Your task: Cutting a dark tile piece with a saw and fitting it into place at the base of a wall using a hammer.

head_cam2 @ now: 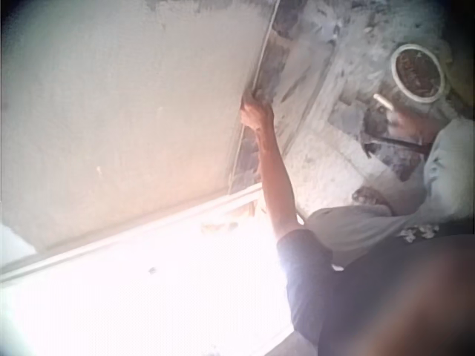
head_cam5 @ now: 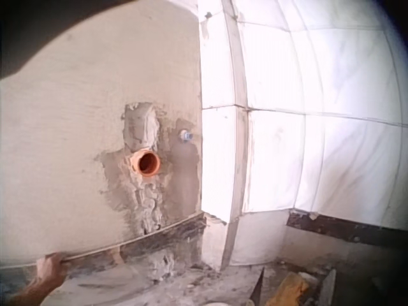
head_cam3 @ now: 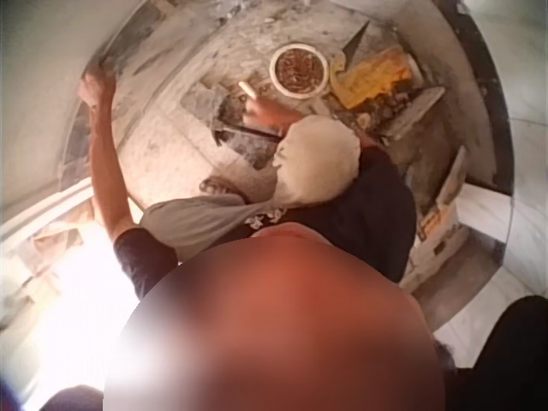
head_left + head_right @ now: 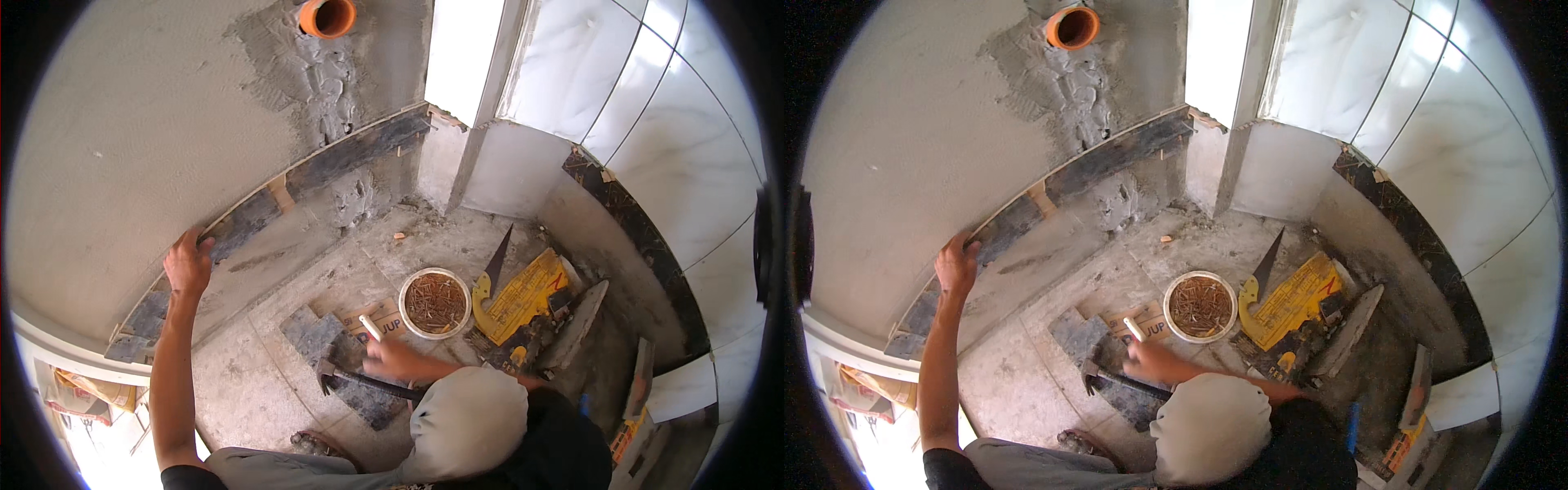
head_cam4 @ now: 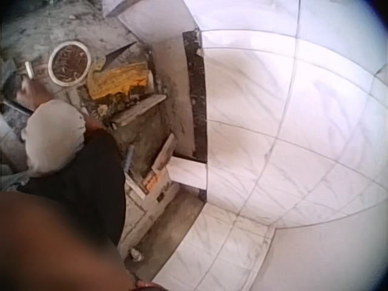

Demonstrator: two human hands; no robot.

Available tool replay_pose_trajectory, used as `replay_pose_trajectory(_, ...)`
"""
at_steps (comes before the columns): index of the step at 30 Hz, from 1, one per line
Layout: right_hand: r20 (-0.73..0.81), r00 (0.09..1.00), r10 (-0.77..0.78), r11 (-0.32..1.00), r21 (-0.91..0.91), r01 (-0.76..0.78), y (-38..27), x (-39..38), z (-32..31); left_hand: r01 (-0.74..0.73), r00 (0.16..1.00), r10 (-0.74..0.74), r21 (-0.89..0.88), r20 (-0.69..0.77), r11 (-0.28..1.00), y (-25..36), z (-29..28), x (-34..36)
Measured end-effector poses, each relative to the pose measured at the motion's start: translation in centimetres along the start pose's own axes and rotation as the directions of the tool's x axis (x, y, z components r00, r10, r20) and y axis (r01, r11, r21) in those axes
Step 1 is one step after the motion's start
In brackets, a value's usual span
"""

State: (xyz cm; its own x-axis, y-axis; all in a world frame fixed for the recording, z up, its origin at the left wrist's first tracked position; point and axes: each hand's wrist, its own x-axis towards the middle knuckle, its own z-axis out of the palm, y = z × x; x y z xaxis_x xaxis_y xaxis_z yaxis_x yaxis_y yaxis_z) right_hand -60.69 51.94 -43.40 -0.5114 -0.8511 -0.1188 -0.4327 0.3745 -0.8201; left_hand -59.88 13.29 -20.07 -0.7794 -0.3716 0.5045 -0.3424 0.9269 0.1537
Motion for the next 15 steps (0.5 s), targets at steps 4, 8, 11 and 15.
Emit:
replay_pose_trajectory(4, -0.325, 0.923, -0.207, 0.973, -0.170, 0.158, -0.6, 12.0, -14.5, -0.051, 0.999, 0.049, -0.065, -0.018, 0.997, 1.2, 0.5, 0.6)
replay_pose_trajectory(8, -0.196, 0.812, 0.550, 0.726, 0.593, -0.348, -8.8, 19.0, -24.6, -0.040, 0.999, 0.039, -0.084, -0.016, 0.996, -0.9, 0.6, 0.0)
replay_pose_trajectory(11, -0.260, 0.739, 0.621, 0.570, 0.798, -0.198, -10.4, 20.8, -27.9, -0.006, 1.000, 0.007, -0.090, 0.007, 0.996, 0.0, 0.0, -0.2)
replay_pose_trajectory(15, -0.261, 0.758, 0.598, 0.363, 0.931, 0.034, -10.5, 23.0, -26.3, -0.020, 1.000, 0.017, -0.123, -0.021, 0.992, -0.5, 0.3, -0.3)
